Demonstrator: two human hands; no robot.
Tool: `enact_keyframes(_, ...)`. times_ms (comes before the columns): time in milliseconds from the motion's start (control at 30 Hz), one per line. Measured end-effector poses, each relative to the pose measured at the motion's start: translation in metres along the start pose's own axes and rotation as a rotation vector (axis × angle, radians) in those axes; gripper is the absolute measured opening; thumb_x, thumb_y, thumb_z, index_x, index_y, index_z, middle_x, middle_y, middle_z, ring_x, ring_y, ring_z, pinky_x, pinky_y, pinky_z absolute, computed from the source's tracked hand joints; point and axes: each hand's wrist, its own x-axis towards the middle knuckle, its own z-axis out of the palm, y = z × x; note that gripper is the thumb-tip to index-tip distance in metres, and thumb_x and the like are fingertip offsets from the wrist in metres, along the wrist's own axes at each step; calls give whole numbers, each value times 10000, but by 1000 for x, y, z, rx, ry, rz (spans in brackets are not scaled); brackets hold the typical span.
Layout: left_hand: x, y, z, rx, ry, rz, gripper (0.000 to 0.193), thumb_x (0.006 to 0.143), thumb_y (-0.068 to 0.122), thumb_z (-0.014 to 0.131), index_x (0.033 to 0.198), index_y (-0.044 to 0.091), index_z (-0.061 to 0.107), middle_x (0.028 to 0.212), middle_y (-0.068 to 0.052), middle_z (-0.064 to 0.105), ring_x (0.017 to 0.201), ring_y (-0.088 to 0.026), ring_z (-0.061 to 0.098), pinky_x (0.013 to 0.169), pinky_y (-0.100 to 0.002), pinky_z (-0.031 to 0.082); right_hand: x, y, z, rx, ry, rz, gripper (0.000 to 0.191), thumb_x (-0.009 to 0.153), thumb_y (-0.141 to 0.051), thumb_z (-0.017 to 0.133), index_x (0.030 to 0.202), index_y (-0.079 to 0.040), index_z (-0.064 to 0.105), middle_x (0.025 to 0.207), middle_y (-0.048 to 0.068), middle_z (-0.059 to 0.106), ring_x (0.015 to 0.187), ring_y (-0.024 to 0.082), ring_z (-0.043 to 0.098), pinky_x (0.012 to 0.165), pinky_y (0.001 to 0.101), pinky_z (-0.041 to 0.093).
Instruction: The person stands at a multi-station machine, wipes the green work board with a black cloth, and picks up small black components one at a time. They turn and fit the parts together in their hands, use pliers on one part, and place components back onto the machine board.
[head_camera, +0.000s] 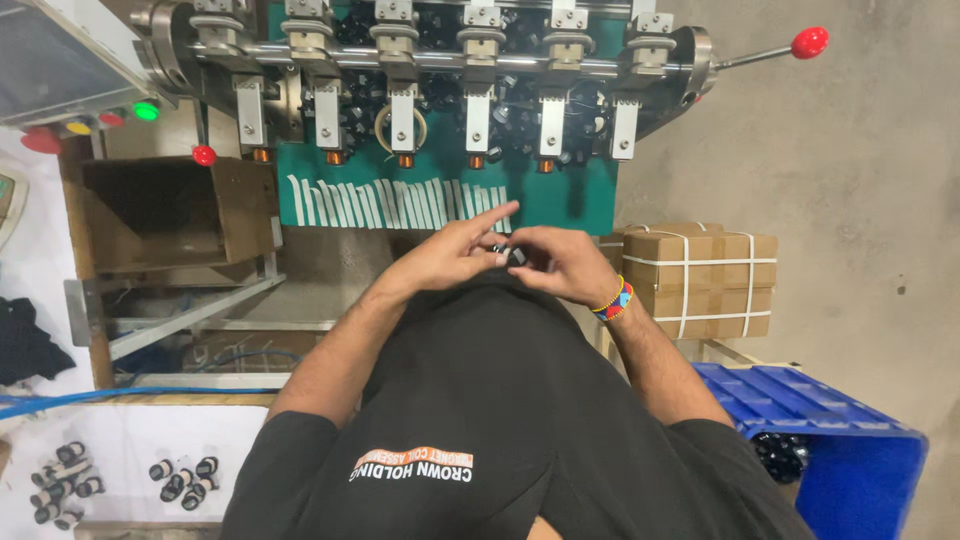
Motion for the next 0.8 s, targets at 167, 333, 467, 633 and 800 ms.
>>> enact_keyframes(167,43,-16,25,770,168,-7,658,865,195,842,1404,54,491,1239,-190,665,1150,-364,644,949,-441,512,12,117,1,-425,-154,74,331,769,-241,787,1041,-79,689,774,148,705,735,328,703,684,445,555)
enact_keyframes(333,78,44,35,953,457,302,504,878,-35,622,1367,85,594,1415,-141,611,1068,-344,639,884,-434,543,22,226,-6,-522,56,272,359,769,-272,775,1075,-103,691,879,187,731,827,412,705,731,518,551)
enact_keyframes(467,110,89,13,1350,478,555,527,809,69,684,1324,30,581,1345,-157,569,1044,-335,604,837,-428,513,25,237,-3,-540,194,227,492,779,-332,815,1159,-60,662,942,197,727,847,422,694,695,520,534)
enact_keyframes(633,74,58,8,1236,641,367,210,913,140,751,1081,30,691,999,-124,601,956,-339,575,829,-450,493,12,195,-8,-376,155,250,418,896,-301,751,1248,-98,652,987,150,739,899,349,722,779,453,556)
enact_keyframes(800,74,-34,19,449,927,0,207,950,225,748,877,34,716,751,-47,658,646,-163,619,607,-339,508,6,168,-8,-168,286,47,378,995,-292,704,1289,-67,628,1225,150,657,1094,300,677,907,379,557)
